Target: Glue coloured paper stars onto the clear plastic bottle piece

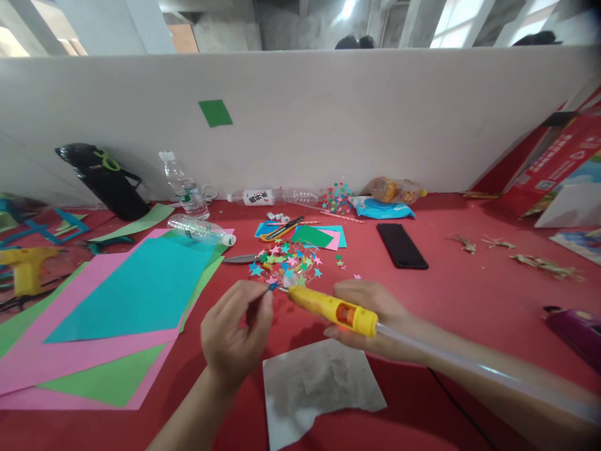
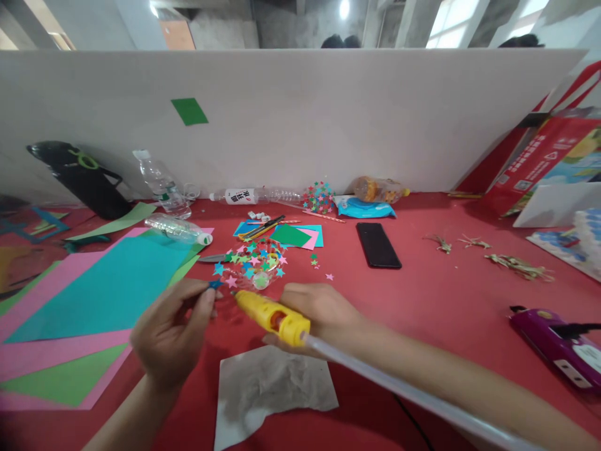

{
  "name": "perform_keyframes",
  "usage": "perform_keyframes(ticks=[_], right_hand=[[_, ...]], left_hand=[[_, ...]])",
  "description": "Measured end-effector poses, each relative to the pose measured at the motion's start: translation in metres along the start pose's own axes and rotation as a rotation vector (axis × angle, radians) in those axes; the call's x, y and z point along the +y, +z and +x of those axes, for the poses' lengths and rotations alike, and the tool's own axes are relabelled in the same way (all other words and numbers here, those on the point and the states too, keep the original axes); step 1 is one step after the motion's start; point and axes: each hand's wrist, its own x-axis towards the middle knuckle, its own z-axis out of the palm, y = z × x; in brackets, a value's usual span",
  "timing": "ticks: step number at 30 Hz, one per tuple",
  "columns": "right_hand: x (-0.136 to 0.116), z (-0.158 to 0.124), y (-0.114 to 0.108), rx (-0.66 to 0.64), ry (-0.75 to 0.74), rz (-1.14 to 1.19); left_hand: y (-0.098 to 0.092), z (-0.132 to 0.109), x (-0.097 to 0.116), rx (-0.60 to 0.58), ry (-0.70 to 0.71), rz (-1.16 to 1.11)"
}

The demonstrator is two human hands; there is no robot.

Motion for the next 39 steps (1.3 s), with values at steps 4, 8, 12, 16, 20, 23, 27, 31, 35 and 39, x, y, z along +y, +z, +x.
perform_keyframes(ticks=[4, 8, 12, 16, 20, 23, 27, 31, 35, 39], right_hand=[[0.005, -0.001, 0.007, -0.205, -0.124, -0.006], [0.013, 0.001, 0.015, -0.387, -0.101, -0.211], [0.025, 0.001, 0.018, -0.439, -0.128, -0.384], [0.025, -0.001, 0.01, -0.431, -0.164, -0.421], [0.009, 0.006, -0.004, -0.223, -0.164, -0.418], [-0.002, 0.018, -0.007, 0.053, -0.278, -0.363], [-0.005, 0.032, -0.004, 0.15, -0.407, -0.308], [0.0, 0.037, 0.001, 0.138, -0.445, -0.212], [0.005, 0.037, -0.001, 0.141, -0.427, -0.13], [0.003, 0.04, -0.014, 0.236, -0.331, -0.113]], left_hand=[[0.0, 0.003, -0.014, -0.012, -0.346, -0.234], [0.001, 0.005, -0.025, -0.105, -0.595, -0.474], [0.002, 0.004, -0.024, -0.233, -0.725, -0.58], [0.003, 0.002, -0.017, -0.32, -0.805, -0.664], [0.004, 0.0, -0.012, -0.413, -0.89, -0.722], [0.005, 0.0, -0.008, -0.503, -0.96, -0.739], [0.007, 0.0, -0.002, -0.567, -1.037, -0.788], [0.007, 0.001, 0.0, -0.564, -1.097, -0.825], [0.004, 0.004, 0.001, -0.617, -1.053, -0.744], [0.0, 0.003, 0.002, -0.465, -0.6, -0.315]])
